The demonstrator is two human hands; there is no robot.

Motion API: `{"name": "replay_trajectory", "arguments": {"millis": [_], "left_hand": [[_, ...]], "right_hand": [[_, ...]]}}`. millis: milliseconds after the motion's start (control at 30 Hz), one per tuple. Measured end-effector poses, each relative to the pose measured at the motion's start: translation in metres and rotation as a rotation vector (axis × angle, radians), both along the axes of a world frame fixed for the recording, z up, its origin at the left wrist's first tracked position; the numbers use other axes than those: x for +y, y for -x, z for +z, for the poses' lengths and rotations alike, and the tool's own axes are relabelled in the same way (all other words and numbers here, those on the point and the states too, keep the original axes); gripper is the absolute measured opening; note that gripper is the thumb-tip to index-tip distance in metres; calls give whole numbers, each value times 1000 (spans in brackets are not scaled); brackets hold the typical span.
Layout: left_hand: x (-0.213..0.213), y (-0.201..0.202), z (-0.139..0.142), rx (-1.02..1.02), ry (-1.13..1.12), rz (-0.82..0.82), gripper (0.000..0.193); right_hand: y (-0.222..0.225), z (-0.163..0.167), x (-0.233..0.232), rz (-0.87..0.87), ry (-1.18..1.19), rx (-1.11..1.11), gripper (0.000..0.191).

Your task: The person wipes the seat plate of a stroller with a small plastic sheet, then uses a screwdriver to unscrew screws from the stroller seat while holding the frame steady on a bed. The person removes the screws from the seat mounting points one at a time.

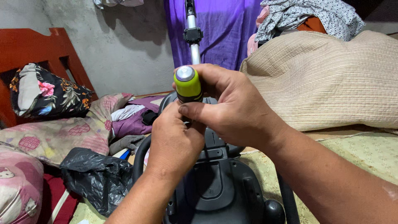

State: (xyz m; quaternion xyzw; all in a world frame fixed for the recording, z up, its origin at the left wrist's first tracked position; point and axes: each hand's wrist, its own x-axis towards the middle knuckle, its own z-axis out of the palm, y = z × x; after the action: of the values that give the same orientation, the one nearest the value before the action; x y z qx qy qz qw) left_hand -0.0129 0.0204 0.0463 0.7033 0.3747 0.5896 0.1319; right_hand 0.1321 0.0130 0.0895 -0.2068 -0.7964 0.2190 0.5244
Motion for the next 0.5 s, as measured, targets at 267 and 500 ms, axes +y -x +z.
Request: {"name": "replay_trajectory", "arguments": {"millis": [267,500], "left_hand": [[1,1,-1,47,-146,57,21],[0,4,1,-35,-46,-36,30]], "right_hand": [[5,0,2,-173,-73,0,34],[-3,-1,1,50,45,35,41]]}}
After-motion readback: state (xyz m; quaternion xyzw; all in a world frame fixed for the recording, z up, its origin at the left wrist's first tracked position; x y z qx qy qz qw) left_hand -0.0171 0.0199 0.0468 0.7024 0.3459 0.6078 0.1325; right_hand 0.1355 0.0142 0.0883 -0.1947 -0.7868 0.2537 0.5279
